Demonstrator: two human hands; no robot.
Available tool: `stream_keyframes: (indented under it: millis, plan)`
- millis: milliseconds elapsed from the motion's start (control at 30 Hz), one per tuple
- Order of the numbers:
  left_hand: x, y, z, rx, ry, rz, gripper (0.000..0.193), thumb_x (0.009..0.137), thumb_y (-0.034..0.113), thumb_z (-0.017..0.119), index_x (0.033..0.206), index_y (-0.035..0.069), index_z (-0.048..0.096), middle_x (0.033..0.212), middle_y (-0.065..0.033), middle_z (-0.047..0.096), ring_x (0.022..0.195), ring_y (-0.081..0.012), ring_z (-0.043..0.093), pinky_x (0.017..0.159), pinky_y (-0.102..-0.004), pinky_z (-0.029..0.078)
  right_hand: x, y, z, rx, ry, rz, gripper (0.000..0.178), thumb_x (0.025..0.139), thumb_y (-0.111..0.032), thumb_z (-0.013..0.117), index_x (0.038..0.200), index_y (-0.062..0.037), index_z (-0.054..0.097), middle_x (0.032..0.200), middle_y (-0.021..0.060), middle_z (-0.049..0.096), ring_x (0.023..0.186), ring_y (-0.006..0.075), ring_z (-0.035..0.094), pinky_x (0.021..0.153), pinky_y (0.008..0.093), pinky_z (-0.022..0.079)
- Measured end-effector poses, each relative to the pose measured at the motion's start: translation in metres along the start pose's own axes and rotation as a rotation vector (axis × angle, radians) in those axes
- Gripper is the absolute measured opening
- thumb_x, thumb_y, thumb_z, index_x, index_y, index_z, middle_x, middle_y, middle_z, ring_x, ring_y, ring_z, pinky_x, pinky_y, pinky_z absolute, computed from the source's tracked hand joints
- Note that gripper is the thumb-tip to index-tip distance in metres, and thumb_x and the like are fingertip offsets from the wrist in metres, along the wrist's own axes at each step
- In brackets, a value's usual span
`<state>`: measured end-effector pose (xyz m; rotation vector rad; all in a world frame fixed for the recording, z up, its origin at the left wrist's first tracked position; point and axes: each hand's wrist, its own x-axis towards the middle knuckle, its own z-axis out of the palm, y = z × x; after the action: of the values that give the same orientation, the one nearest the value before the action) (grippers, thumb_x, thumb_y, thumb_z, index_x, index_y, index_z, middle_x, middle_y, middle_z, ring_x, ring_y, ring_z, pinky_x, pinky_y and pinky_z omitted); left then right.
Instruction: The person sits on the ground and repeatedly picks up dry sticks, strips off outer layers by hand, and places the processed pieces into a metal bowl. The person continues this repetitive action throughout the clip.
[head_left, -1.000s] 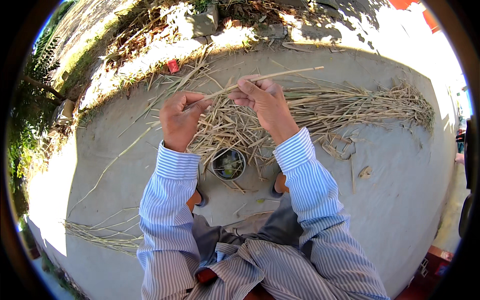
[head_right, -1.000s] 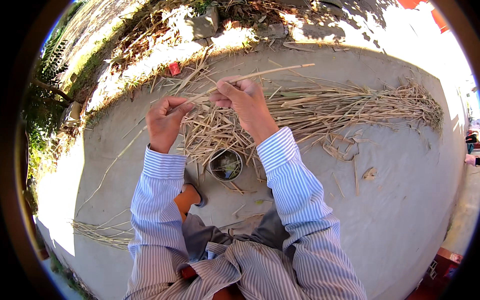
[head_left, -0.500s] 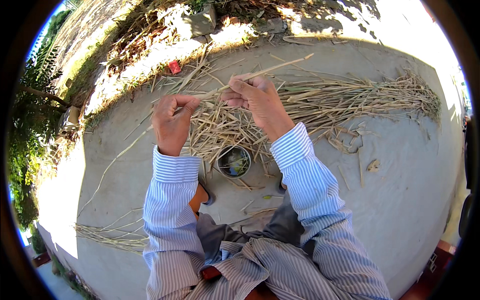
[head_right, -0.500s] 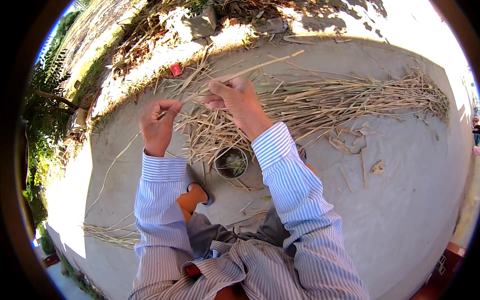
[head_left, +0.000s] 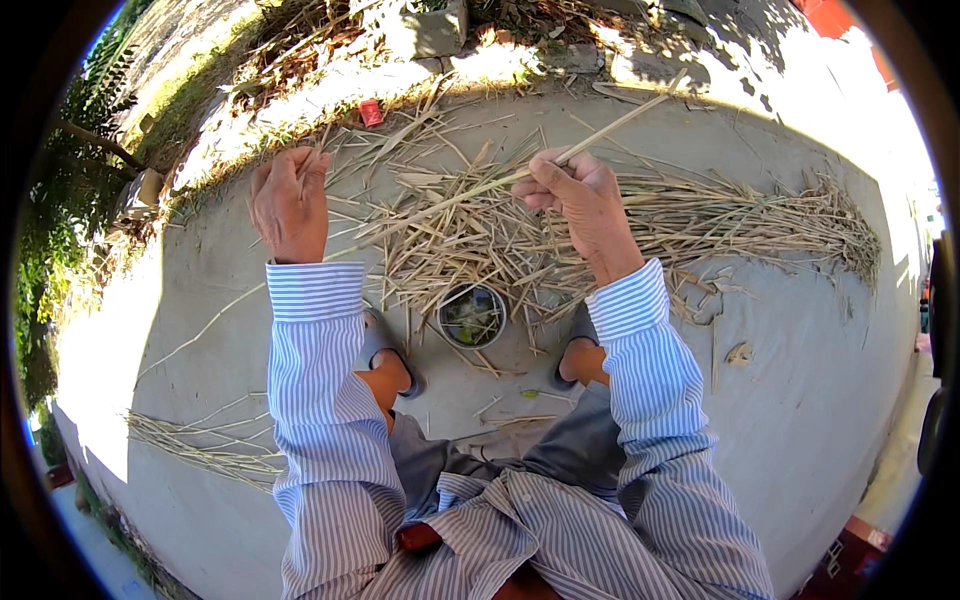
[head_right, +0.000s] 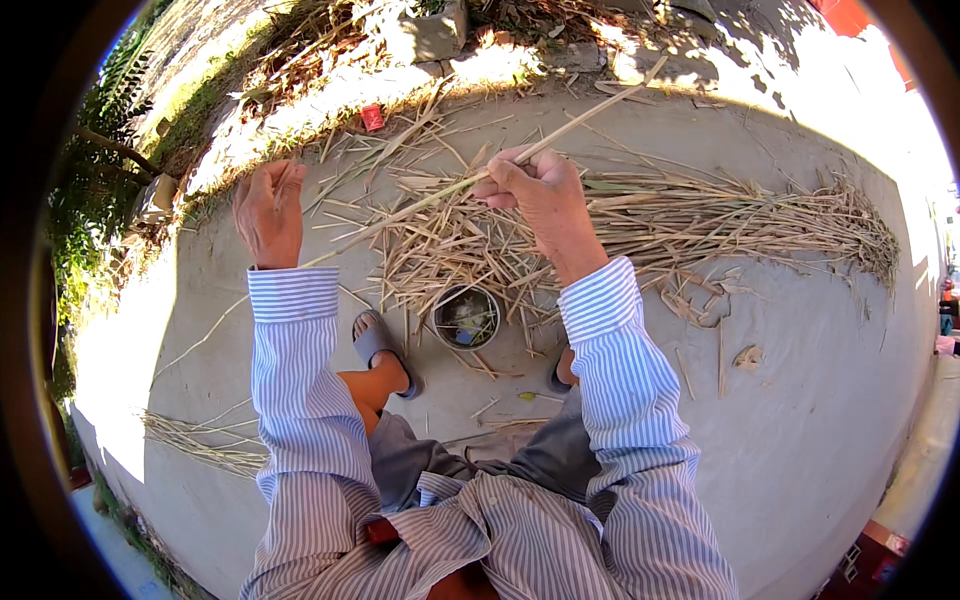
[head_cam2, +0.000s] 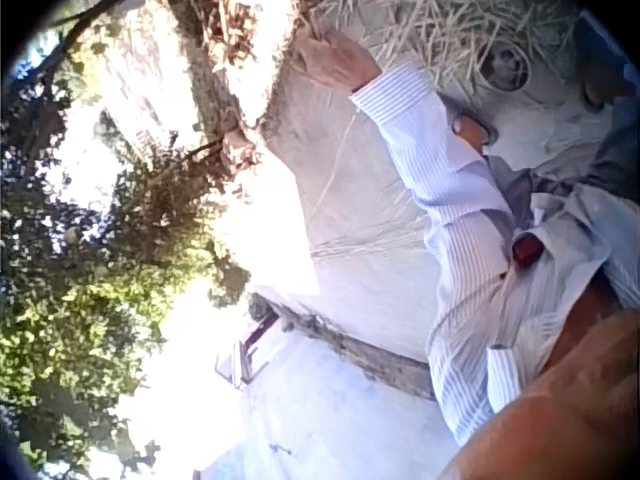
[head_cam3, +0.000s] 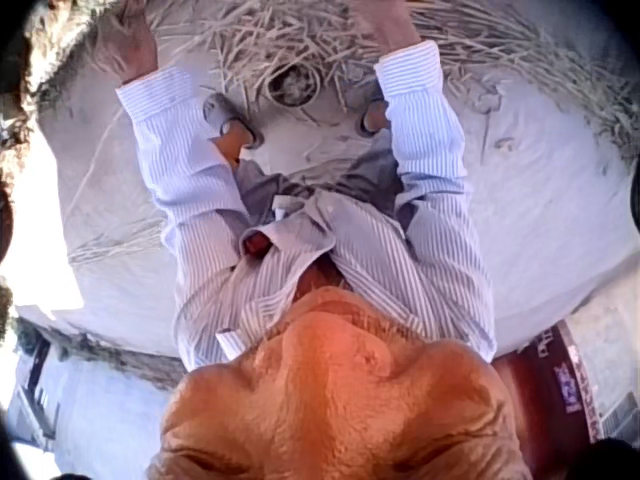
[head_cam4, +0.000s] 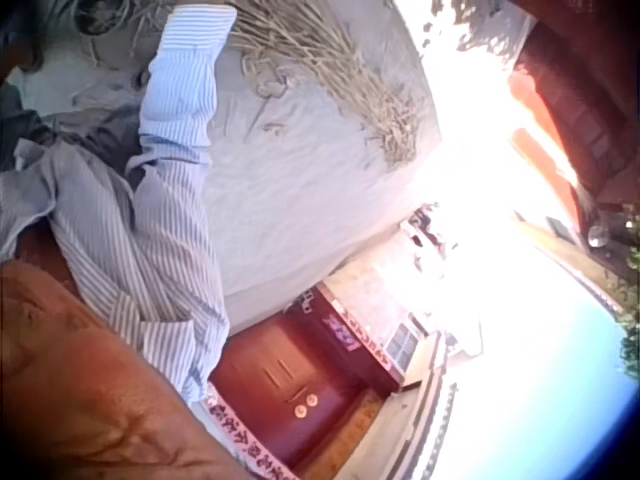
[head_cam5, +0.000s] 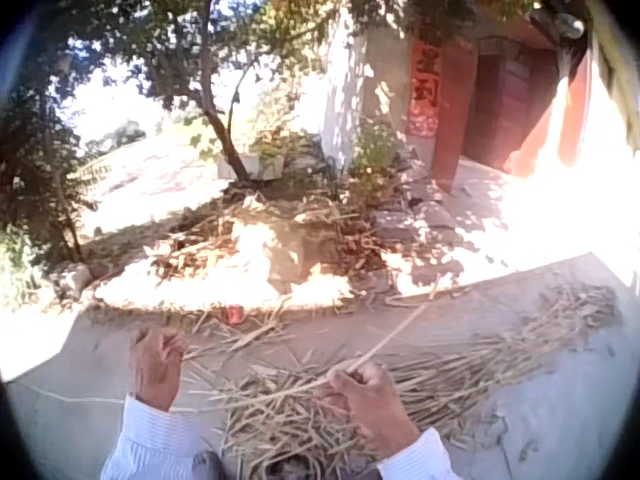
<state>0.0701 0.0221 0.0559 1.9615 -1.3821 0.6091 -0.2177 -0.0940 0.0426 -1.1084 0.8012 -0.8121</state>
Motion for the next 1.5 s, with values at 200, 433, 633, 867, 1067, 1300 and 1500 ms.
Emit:
stream_keyframes:
  millis: [200, 433, 633, 867, 1067, 1300, 1500]
  plan:
    - [-0.03, 0.044, 0.016, -0.64, -0.538, -0.007, 0.021, 0.078, 0.018, 0.074, 0.091, 0.002, 0.068, 0.077, -0.0073, 0.066, 0.071, -0.0235, 0.062, 0.071, -0.0327, 0.048, 0.009, 0.003, -0.004, 0.103, 0.036, 0.011, 0.03, 0.088, -0.018, 0.066, 0.102, 0.0071, 0.057, 0.088, 0.0144, 0.066, 0.08, 0.0202, 0.068, 0.067, 0.0264, 0.056]
    - [-0.042, 0.069, 0.028, -0.617, -0.381, -0.064, 0.01, 0.079, 0.011, 0.073, 0.084, 0.003, 0.068, 0.075, -0.0081, 0.066, 0.067, -0.0172, 0.061, 0.066, -0.0274, 0.047, 0.011, 0.015, 0.015, 0.107, 0.002, -0.049, 0.029, 0.088, -0.018, 0.067, 0.103, 0.005, 0.057, 0.086, 0.0126, 0.066, 0.079, 0.0194, 0.068, 0.066, 0.0255, 0.055]
    - [-0.018, 0.025, 0.017, -1.091, -0.118, -0.648, 0.019, 0.083, 0.018, 0.072, 0.085, 0.002, 0.062, 0.074, -0.0043, 0.065, 0.068, -0.0123, 0.06, 0.066, -0.0273, 0.046, 0.003, 0.018, 0.012, -0.012, -0.002, 0.009, 0.029, 0.088, -0.02, 0.068, 0.101, 0.0035, 0.058, 0.086, 0.0117, 0.065, 0.077, 0.02, 0.068, 0.064, 0.0248, 0.054]
    - [-0.015, 0.025, 0.013, -0.187, -0.1, 0.14, 0.024, 0.077, 0.021, 0.076, 0.09, 0.004, 0.066, 0.089, -0.0089, 0.068, 0.087, -0.0246, 0.063, 0.079, -0.0367, 0.047, 0.004, 0.009, 0.005, 0.032, 0.093, -0.023, 0.031, 0.089, -0.019, 0.065, 0.102, 0.009, 0.058, 0.084, 0.0154, 0.066, 0.076, 0.019, 0.068, 0.062, 0.0244, 0.055]
    - [-0.032, 0.049, 0.046, -0.439, -0.228, 0.277, 0.024, 0.074, 0.018, 0.077, 0.092, 0.005, 0.067, 0.087, -0.0092, 0.068, 0.087, -0.0261, 0.064, 0.078, -0.0364, 0.048, 0.004, 0.007, 0.011, 0.012, 0.11, -0.087, 0.033, 0.088, -0.024, 0.068, 0.096, 0.0072, 0.059, 0.08, 0.0146, 0.067, 0.072, 0.0178, 0.068, 0.06, 0.024, 0.055]
    - [-0.018, 0.03, 0.038, -1.17, -0.167, -0.634, 0.016, 0.077, 0.017, 0.074, 0.087, 0.006, 0.067, 0.079, -0.0058, 0.068, 0.083, -0.0211, 0.063, 0.079, -0.0344, 0.048, 0.005, 0.012, 0.009, -0.051, 0.191, -0.142, 0.035, 0.088, -0.027, 0.069, 0.095, 0.0054, 0.058, 0.078, 0.0148, 0.067, 0.073, 0.0172, 0.069, 0.061, 0.0226, 0.054]
    - [-0.028, 0.054, 0.048, -0.502, -0.252, 0.201, 0.016, 0.078, 0.015, 0.074, 0.09, 0.006, 0.068, 0.08, -0.0059, 0.068, 0.077, -0.0182, 0.063, 0.075, -0.0321, 0.048, 0.005, 0.013, 0.023, -0.1, 0.181, -0.191, 0.032, 0.09, -0.023, 0.064, 0.086, 0.0075, 0.06, 0.071, 0.0127, 0.066, 0.064, 0.0148, 0.068, 0.053, 0.022, 0.053]
